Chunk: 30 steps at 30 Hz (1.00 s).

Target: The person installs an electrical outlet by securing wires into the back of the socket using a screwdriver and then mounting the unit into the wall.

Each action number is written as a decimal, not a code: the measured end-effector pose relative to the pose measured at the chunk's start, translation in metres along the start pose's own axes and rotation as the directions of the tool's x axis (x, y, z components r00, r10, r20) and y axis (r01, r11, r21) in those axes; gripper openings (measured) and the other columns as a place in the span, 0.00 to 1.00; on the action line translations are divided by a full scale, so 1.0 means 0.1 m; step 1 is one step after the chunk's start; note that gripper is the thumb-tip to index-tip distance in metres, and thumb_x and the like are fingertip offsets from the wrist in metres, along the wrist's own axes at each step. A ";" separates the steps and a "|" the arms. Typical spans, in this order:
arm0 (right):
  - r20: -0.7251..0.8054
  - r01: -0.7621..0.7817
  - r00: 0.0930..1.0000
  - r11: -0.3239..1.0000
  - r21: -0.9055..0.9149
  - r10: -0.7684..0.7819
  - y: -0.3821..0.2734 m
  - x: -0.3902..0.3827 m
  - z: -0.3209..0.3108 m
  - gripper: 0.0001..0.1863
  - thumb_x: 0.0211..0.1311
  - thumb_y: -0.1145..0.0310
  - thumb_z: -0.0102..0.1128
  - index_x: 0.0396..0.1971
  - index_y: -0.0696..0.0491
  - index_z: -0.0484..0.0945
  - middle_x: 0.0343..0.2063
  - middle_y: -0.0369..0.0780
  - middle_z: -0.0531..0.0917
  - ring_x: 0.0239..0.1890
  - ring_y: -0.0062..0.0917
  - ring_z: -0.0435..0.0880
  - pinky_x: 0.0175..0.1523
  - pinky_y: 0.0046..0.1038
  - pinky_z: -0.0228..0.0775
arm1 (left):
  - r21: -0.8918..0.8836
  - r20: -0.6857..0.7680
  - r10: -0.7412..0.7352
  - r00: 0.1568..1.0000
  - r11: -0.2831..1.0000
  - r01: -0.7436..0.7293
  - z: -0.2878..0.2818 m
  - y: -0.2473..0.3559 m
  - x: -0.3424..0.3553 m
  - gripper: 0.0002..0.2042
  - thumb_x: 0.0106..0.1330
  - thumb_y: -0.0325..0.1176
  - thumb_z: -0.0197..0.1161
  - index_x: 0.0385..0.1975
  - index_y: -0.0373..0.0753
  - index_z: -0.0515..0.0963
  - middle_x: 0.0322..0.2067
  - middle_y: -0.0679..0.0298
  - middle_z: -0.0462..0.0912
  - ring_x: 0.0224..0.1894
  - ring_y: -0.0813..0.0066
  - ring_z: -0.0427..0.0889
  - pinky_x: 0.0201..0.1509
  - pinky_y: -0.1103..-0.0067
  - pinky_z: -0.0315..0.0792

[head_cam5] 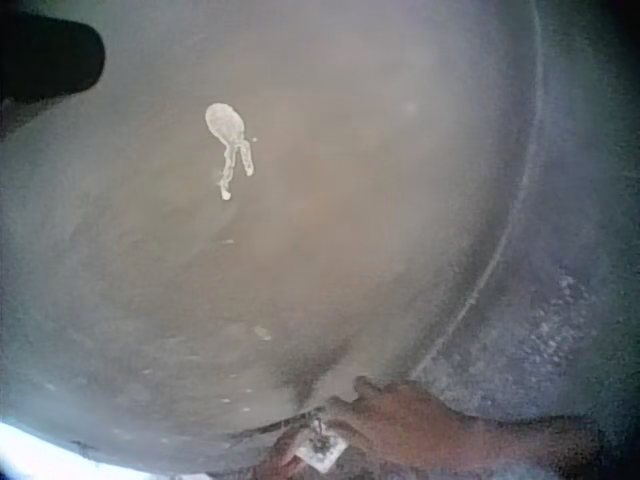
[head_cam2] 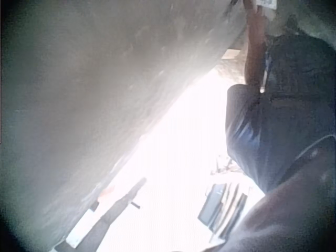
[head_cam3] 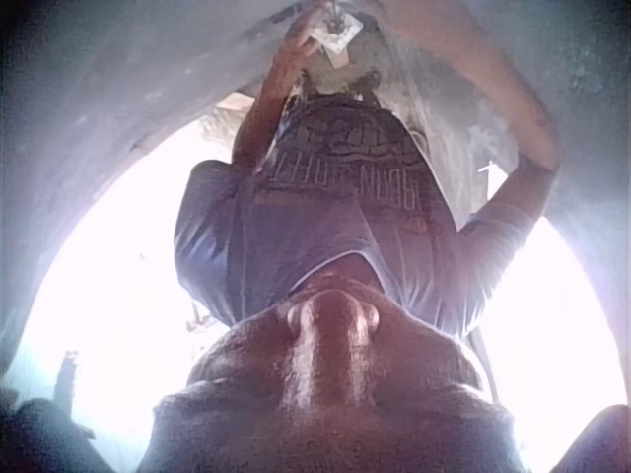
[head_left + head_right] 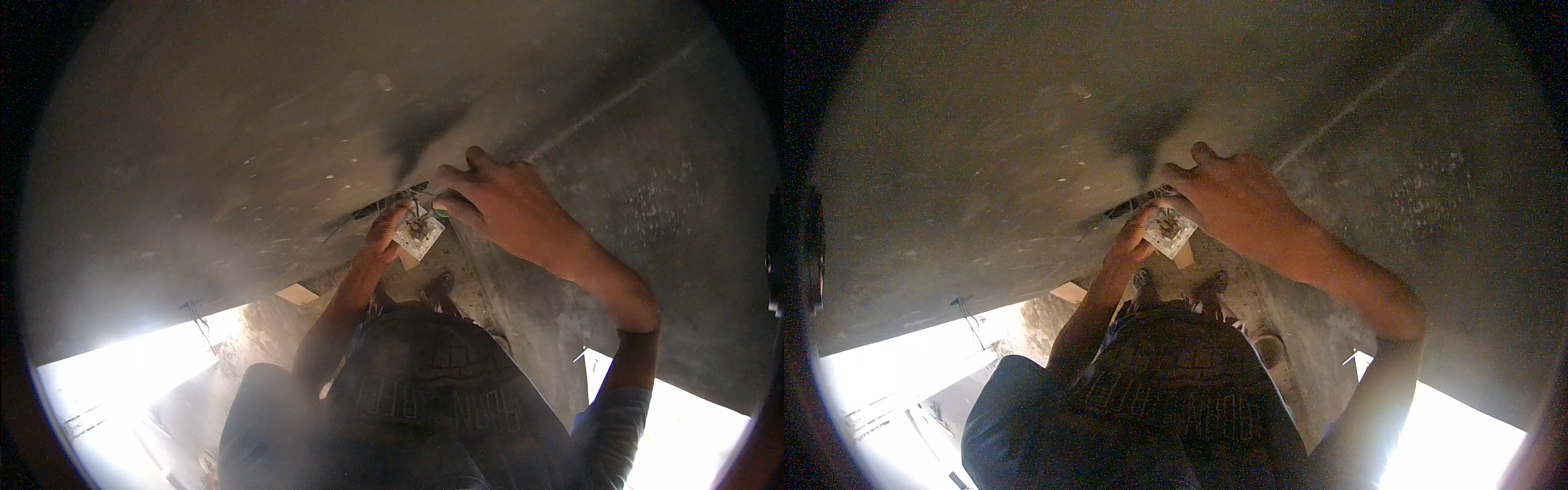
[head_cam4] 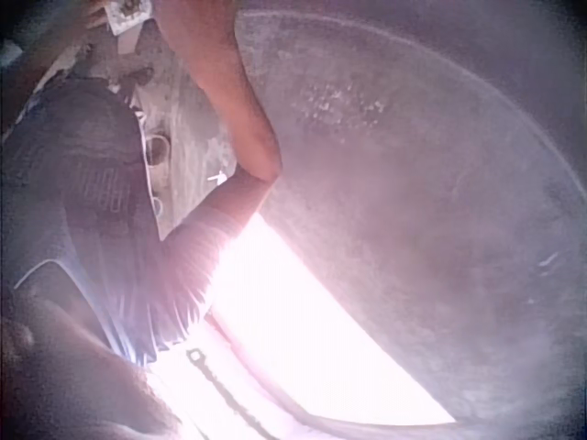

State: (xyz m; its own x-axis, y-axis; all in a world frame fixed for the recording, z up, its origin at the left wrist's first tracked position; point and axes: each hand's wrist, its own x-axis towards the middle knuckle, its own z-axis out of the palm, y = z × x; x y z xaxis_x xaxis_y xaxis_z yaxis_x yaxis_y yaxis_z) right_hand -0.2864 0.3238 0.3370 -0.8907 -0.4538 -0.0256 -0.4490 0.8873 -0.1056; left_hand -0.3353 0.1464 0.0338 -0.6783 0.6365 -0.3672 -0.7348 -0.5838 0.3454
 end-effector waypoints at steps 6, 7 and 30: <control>-0.125 0.063 0.991 0.988 0.144 -0.045 0.19 -0.09 0.06 0.22 0.64 0.62 0.61 0.57 0.50 0.73 0.43 0.43 0.75 0.36 0.32 0.83 0.37 0.34 0.77 | 0.355 0.064 0.309 0.949 0.881 -0.311 0.08 -0.08 -0.04 0.12 0.66 0.34 0.65 0.46 0.37 0.76 0.41 0.61 0.82 0.42 0.71 0.83 0.47 0.74 0.79; -0.104 0.038 0.994 0.996 0.079 -0.029 0.19 -0.11 0.08 0.22 0.64 0.62 0.60 0.57 0.49 0.73 0.43 0.43 0.75 0.35 0.33 0.83 0.37 0.34 0.77 | 0.381 0.062 0.320 0.945 0.868 -0.319 0.08 -0.06 -0.05 0.13 0.66 0.34 0.65 0.47 0.37 0.76 0.42 0.61 0.82 0.42 0.70 0.83 0.46 0.74 0.78; 0.003 0.088 0.996 0.971 0.223 -0.091 0.25 -0.20 -0.03 0.14 0.59 0.75 0.62 0.47 0.54 0.78 0.45 0.39 0.73 0.44 0.29 0.79 0.48 0.33 0.76 | 0.744 0.615 0.453 0.645 -0.062 -0.665 0.37 0.19 -0.39 0.16 0.64 0.26 0.61 0.52 0.33 0.74 0.44 0.52 0.82 0.45 0.60 0.83 0.52 0.69 0.75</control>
State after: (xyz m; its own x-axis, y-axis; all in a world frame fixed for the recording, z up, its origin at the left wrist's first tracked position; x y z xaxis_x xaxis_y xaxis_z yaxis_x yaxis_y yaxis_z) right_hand -0.2802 0.3551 0.3374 -0.8461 -0.5327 -0.0184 -0.4984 0.8030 -0.3266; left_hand -0.3221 0.1293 0.0871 -0.7674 0.4561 0.4507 0.5008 -0.0126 0.8655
